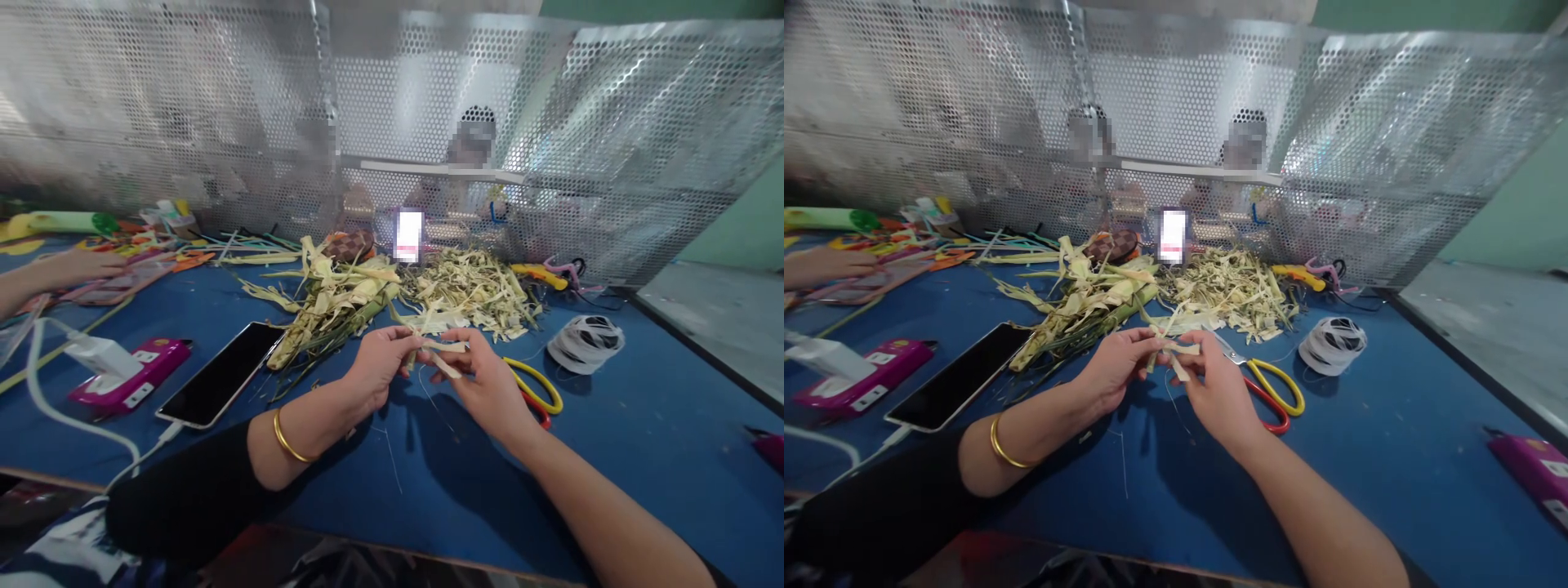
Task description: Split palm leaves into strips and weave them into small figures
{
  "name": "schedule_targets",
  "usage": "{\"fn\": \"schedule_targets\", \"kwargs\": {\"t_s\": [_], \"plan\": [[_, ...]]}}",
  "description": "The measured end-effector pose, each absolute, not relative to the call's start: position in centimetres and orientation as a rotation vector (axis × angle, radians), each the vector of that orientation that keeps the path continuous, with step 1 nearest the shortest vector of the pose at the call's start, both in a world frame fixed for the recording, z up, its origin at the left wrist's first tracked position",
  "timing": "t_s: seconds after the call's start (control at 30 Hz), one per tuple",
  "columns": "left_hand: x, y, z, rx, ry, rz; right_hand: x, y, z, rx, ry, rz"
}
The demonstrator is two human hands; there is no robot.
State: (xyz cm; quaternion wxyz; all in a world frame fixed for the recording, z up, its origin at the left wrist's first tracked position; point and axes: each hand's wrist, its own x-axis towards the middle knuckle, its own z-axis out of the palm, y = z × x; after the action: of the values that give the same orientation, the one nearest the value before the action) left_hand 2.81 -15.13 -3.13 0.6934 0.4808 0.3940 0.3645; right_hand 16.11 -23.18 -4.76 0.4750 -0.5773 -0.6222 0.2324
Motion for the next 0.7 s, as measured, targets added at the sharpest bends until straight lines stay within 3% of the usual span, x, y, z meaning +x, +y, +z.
{"fn": "schedule_targets", "kwargs": {"t_s": [0.23,0.33,0.47,0.7], "plan": [[2.9,-15.3,-3.2,1.019,0.892,0.798,16.7,-23.3,-4.5,-1.432,-1.989,-0.304],[2.9,-15.5,-3.4,1.084,0.881,0.806,16.7,-23.4,-4.2,-1.376,-2.012,-0.521],[2.9,-15.9,-3.4,1.209,0.841,0.784,16.6,-23.5,-3.6,-1.396,-1.885,-0.578],[2.7,-16.3,-3.3,1.39,0.799,0.66,17.1,-22.8,-4.0,-1.57,-1.798,-0.306]]}}
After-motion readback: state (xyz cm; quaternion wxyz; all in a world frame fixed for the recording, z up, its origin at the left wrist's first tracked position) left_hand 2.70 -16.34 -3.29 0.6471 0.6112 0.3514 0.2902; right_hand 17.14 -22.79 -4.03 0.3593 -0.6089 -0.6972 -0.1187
